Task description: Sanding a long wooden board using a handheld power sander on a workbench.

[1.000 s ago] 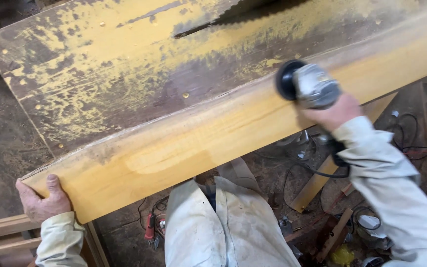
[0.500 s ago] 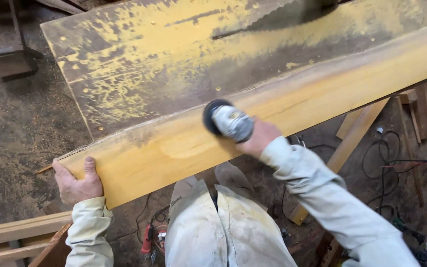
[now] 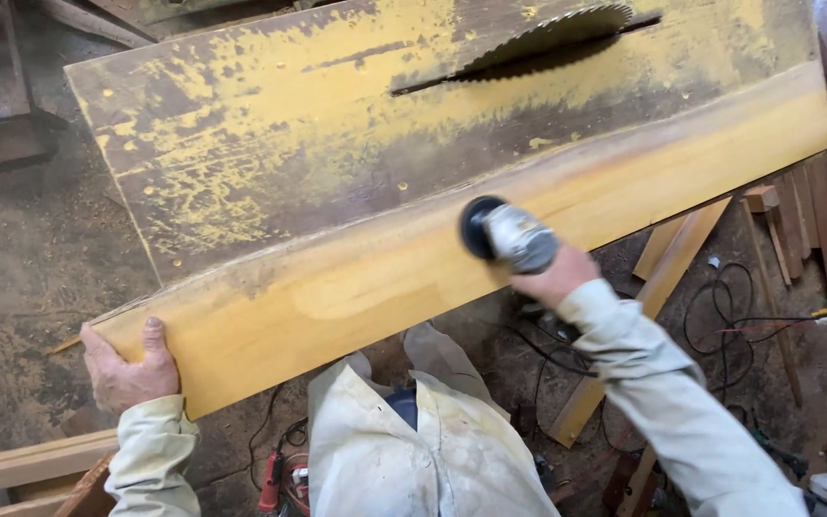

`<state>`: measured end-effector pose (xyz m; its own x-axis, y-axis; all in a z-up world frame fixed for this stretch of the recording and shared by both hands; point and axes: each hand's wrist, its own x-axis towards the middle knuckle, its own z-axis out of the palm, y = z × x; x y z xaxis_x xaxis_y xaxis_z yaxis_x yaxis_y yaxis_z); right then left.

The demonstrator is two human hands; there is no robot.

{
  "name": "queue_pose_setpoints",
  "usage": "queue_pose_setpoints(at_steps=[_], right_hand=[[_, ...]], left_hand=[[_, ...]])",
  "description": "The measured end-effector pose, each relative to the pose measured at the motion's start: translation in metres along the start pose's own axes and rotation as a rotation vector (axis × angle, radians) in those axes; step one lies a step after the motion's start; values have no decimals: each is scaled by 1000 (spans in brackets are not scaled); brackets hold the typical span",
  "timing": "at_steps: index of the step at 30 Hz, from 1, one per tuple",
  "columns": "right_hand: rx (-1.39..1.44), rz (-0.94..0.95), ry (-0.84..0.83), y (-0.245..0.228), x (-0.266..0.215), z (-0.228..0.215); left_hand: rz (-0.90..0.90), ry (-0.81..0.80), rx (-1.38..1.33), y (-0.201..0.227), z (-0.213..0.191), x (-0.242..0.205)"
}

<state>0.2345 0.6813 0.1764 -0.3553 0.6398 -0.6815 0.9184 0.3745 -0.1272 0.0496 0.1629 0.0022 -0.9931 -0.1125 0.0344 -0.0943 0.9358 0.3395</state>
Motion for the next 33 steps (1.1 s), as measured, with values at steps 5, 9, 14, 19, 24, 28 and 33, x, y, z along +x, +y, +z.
queue_pose_setpoints(at_steps=[5, 9, 14, 19, 24, 28, 33], right_hand=[[192, 101, 58, 34, 21, -49], [255, 153, 65, 80, 59, -75], [292, 163, 175, 123, 101, -102], [300, 128, 241, 174, 153, -128], [140, 83, 303, 142, 166, -107], [185, -27, 187, 57, 112, -63], [62, -182, 108, -32, 64, 7]], left_hand=[[94, 79, 38, -1, 0, -1], [96, 89, 82, -8, 4, 0], [143, 105, 70, -16, 7, 2], [73, 43, -1, 10, -9, 0], [-76, -60, -121, 18, -17, -2], [-35, -88, -71, 10, -15, 2], [-44, -86, -204, -7, -20, 4]])
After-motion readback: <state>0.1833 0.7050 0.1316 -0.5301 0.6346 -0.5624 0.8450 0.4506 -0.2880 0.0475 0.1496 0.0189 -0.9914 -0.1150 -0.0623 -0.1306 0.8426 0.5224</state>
